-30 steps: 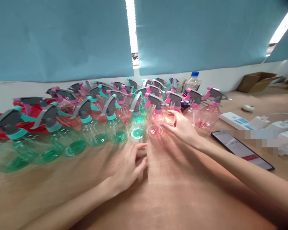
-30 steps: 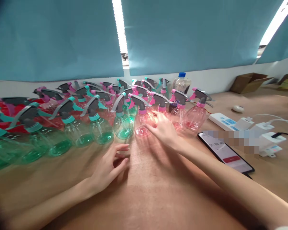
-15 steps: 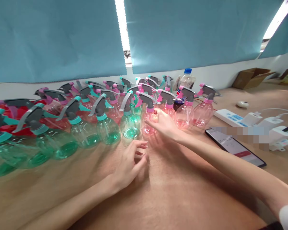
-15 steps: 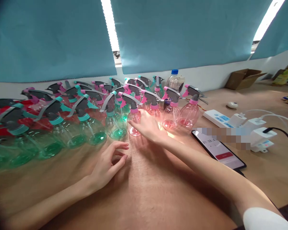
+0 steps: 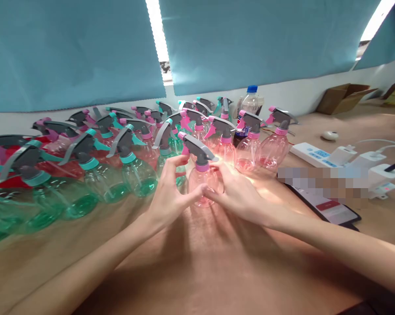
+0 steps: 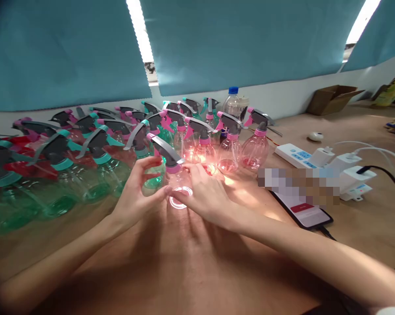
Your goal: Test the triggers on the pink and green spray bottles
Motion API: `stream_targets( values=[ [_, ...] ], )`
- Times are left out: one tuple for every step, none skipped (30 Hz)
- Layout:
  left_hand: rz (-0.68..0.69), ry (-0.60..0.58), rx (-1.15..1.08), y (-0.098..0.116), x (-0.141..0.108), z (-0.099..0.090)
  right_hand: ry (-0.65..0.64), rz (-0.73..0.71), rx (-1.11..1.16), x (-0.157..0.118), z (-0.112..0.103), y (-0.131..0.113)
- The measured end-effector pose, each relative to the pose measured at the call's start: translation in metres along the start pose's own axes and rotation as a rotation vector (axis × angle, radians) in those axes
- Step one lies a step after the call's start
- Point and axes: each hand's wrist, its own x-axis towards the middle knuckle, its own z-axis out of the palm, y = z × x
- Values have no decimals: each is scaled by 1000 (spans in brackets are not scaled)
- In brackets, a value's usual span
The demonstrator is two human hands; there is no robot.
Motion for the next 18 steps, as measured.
stream_targets(
  values=[
    [-14,-14,7,3,2,3,-5,-7,-8,-3,0,-1],
    [-39,-14,18,6,2,6,-10,-10,-15,-5,0,-2],
    [-68,-10,24,8,3,9,-17,-8,-19,-7,1,-3],
    [-101,-10,17,10,3,11,-21,-2,-21,-8,2,-4],
    [-128,-8,0,12,4,13,-25,1,-21,-8,2,-5],
    [-146,-10,-25,12,4,14,-27,-4,-19,-8,3,-7],
    [-155,-13,-50,12,4,14,-24,-15,-19,-8,4,-8],
    [-155,-19,-71,12,4,14,-21,-26,-19,-8,4,-8],
    [-150,-25,-85,12,4,12,-24,-35,-16,-8,4,-9],
    [-147,-32,-94,13,4,11,-32,-41,-8,-8,4,-9],
    [-146,-40,-100,13,3,8,-46,-45,4,-9,4,-9],
    [-147,-48,-104,14,2,6,-65,-49,20,-11,5,-9],
    [-150,-56,-106,16,1,3,-87,-54,37,-13,5,-9],
    [-154,-59,-105,17,-1,1,-106,-63,53,-15,6,-9],
    [-158,-57,-101,19,-3,-1,-121,-71,68,-17,7,-9],
    [-160,-48,-92,20,-5,-4,-132,-78,81,-19,9,-9],
    [-156,-30,-79,22,-7,-6,-140,-84,91,-21,11,-10],
    [-143,-6,-59,23,-8,-8,-145,-91,98,-23,13,-10]
  ],
)
